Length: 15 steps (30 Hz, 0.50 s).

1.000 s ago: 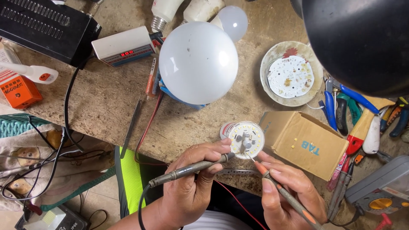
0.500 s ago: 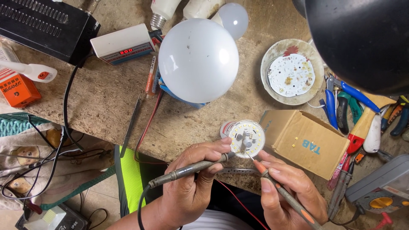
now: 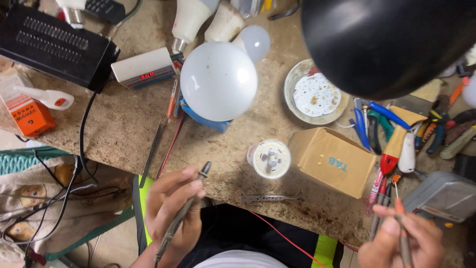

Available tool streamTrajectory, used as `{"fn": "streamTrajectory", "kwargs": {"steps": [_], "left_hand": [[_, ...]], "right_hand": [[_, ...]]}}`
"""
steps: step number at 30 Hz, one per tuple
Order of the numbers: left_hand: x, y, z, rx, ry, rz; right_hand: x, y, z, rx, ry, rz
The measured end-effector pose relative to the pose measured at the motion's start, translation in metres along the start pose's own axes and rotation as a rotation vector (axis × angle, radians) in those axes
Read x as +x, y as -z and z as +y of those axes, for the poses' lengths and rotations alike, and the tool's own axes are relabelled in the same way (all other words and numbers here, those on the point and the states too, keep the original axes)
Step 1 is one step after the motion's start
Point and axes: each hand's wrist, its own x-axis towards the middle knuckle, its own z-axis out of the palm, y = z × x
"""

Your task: Soldering and repairing LED chips on a circuit board at an electronics workbench.

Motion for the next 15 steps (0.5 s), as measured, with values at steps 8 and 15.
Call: {"fn": "streamTrajectory", "kwargs": {"steps": [8, 15], "left_hand": [[-0.024, 0.014, -0.06, 0.614, -0.259, -0.344], [-0.017, -0.002, -0.082, 0.904, -0.081, -0.568]], "right_hand": [[0.054, 0.033, 0.065, -1.01, 0.452, -0.218], [0.073, 0.022, 0.002, -0.845, 0.182, -0.266]]}}
